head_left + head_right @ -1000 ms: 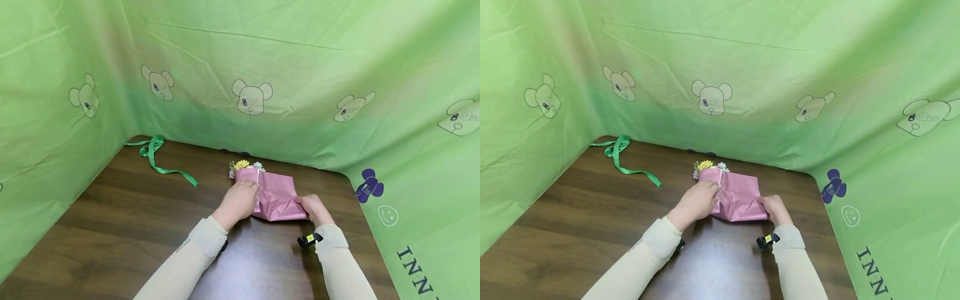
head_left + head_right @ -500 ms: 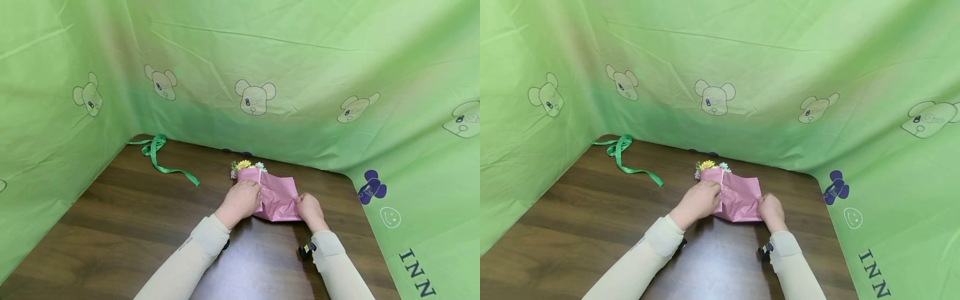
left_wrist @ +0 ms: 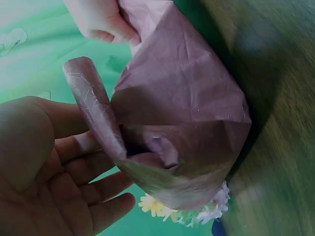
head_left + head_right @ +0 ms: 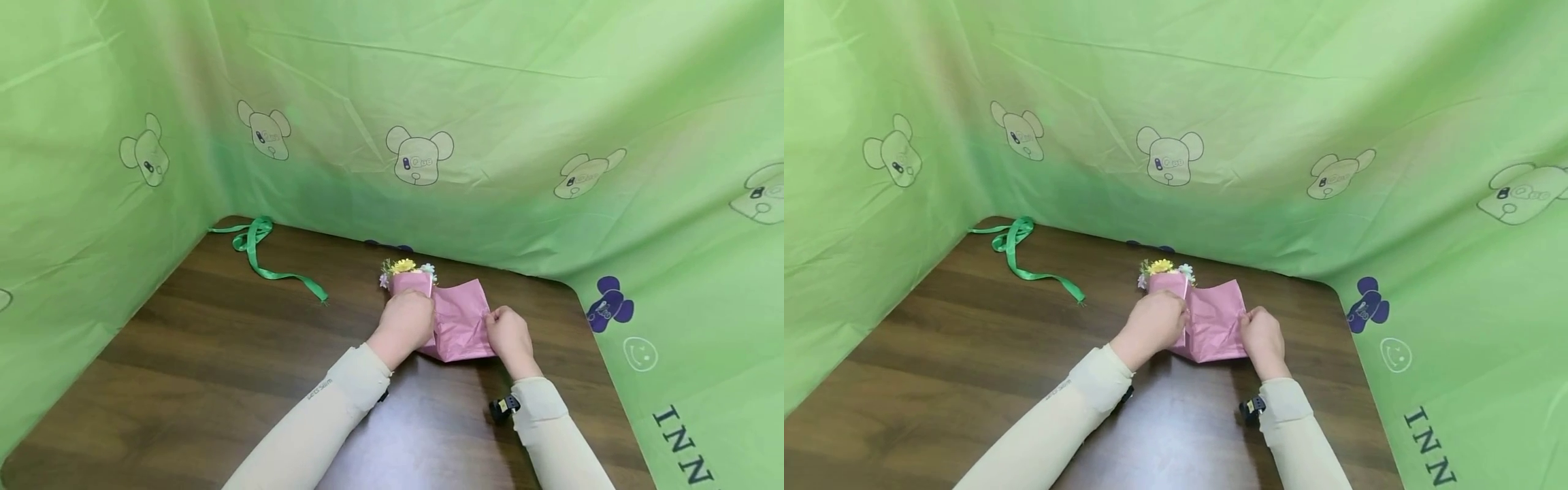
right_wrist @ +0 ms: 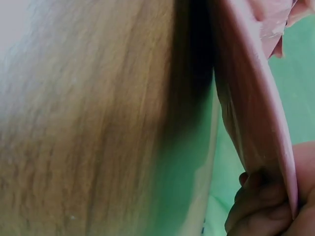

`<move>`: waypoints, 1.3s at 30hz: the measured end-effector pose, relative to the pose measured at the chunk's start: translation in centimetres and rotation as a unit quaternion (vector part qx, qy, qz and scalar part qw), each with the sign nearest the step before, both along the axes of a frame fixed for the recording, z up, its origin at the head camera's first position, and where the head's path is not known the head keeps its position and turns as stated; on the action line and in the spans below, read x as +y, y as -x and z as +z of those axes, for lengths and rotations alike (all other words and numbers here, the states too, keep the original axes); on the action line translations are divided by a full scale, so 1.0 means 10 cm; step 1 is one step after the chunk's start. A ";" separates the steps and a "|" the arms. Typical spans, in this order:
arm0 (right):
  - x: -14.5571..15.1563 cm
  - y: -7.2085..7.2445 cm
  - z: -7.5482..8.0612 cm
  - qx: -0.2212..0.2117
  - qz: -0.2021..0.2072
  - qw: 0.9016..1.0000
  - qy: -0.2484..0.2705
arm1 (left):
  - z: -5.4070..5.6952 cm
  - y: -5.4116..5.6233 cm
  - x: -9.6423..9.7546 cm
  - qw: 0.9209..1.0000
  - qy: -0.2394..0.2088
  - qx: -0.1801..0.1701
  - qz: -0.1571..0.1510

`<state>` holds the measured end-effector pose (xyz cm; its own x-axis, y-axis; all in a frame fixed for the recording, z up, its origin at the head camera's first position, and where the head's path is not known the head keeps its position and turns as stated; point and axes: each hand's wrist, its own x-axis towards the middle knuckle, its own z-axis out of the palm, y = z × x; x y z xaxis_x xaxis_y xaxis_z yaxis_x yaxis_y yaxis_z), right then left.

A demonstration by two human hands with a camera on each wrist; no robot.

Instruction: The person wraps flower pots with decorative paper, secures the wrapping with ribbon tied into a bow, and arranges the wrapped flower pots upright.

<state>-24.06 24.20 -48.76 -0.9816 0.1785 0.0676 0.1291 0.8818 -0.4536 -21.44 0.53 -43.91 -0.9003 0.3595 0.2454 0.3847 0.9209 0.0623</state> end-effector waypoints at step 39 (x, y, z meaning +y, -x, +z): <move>-0.34 0.02 0.64 0.028 0.091 0.990 0.107 | 0.02 0.06 -0.09 0.999 -0.039 -0.023 0.010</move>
<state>-24.25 20.83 -42.37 -0.9946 0.0162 0.1025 -0.0528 0.7715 -0.6341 -22.02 -0.33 -43.72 -0.9182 0.3226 0.2299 0.3611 0.9202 0.1508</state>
